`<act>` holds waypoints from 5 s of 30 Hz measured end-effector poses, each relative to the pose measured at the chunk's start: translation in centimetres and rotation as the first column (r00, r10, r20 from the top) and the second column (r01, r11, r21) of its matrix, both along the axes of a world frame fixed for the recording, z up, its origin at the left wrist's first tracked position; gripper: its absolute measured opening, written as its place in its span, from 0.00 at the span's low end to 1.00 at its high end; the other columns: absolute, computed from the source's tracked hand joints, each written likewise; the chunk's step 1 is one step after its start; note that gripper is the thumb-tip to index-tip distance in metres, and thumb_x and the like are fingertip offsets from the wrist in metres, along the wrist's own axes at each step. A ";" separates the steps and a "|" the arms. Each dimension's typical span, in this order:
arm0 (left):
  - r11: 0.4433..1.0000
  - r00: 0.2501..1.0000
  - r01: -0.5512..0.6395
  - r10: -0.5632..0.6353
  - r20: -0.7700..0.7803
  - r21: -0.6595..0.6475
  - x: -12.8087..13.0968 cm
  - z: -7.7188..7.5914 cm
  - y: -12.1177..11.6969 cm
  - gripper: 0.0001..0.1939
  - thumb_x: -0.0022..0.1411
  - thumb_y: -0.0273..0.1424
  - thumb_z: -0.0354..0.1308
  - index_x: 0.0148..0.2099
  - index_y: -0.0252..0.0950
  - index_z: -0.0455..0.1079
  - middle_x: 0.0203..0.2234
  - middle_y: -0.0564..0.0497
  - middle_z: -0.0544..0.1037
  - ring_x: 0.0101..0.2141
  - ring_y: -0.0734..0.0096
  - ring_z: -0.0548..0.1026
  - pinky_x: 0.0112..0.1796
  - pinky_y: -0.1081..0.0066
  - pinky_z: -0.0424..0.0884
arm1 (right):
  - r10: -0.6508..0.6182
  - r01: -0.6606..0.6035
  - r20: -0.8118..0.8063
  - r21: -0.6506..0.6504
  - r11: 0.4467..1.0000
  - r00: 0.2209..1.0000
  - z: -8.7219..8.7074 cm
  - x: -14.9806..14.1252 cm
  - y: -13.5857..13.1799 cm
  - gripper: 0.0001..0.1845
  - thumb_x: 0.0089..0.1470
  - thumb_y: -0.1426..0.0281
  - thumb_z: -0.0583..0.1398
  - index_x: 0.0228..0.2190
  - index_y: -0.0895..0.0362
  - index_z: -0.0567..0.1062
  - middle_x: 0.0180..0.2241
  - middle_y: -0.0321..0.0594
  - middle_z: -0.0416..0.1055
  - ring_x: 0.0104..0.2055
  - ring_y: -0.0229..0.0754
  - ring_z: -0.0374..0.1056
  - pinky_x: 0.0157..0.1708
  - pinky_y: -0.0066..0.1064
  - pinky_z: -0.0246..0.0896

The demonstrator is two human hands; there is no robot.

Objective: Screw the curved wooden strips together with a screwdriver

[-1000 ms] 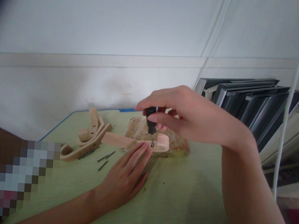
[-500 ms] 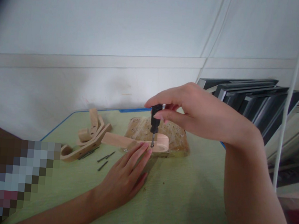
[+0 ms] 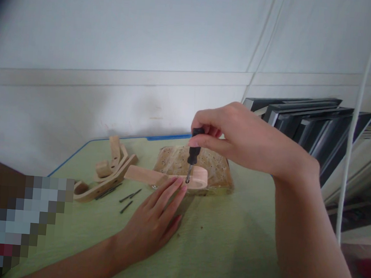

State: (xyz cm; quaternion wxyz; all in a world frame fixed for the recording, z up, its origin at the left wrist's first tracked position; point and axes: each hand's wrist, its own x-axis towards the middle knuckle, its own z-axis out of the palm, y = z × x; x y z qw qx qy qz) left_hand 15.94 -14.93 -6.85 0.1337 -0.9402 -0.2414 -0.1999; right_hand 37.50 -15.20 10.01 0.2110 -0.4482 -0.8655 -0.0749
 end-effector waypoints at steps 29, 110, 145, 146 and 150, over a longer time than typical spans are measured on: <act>1.000 1.000 0.002 -0.002 0.013 0.002 0.3 0.2 -0.1 0.27 0.58 0.27 0.48 0.59 0.25 0.50 0.57 0.37 0.53 0.58 0.54 0.48 0.53 0.59 0.59 | -0.113 0.113 0.058 0.018 0.993 0.992 -0.7 -0.8 0.7 0.28 0.53 0.53 0.47 0.13 0.60 0.53 0.12 0.30 0.42 0.16 0.27 0.40 0.17 0.27 0.35; 1.000 1.000 0.015 -0.015 0.026 -0.019 0.1 0.1 0.1 0.27 0.58 0.26 0.47 0.59 0.25 0.49 0.57 0.37 0.53 0.58 0.54 0.48 0.52 0.57 0.59 | 0.067 -0.063 -0.078 0.048 0.997 0.995 -0.3 -0.8 0.1 0.10 0.48 0.64 0.59 0.29 0.60 0.71 0.21 0.31 0.65 0.21 0.28 0.58 0.22 0.22 0.50; 1.000 0.999 0.016 -0.017 0.030 0.010 0.1 0.0 0.1 0.27 0.57 0.27 0.49 0.58 0.25 0.51 0.57 0.36 0.54 0.58 0.54 0.48 0.52 0.59 0.60 | 0.008 -0.009 -0.028 -0.024 1.000 1.000 0.1 0.2 -0.3 0.12 0.51 0.62 0.56 0.31 0.59 0.71 0.25 0.33 0.69 0.25 0.30 0.62 0.25 0.22 0.53; 1.000 0.999 0.016 -0.017 0.031 0.011 0.1 0.0 0.1 0.27 0.57 0.27 0.49 0.58 0.25 0.50 0.57 0.36 0.54 0.58 0.53 0.48 0.53 0.59 0.59 | 0.000 0.000 -0.020 -0.022 1.000 1.000 0.1 0.2 -0.2 0.12 0.52 0.62 0.55 0.31 0.59 0.70 0.24 0.33 0.68 0.25 0.29 0.61 0.24 0.22 0.52; 1.000 0.999 0.019 -0.019 0.027 0.005 0.1 0.0 0.1 0.28 0.57 0.27 0.49 0.59 0.25 0.50 0.57 0.36 0.54 0.58 0.53 0.48 0.53 0.59 0.59 | -0.014 0.014 0.017 0.005 1.000 1.000 -0.2 0.1 0.2 0.14 0.53 0.60 0.52 0.30 0.58 0.69 0.24 0.32 0.66 0.24 0.29 0.58 0.23 0.22 0.49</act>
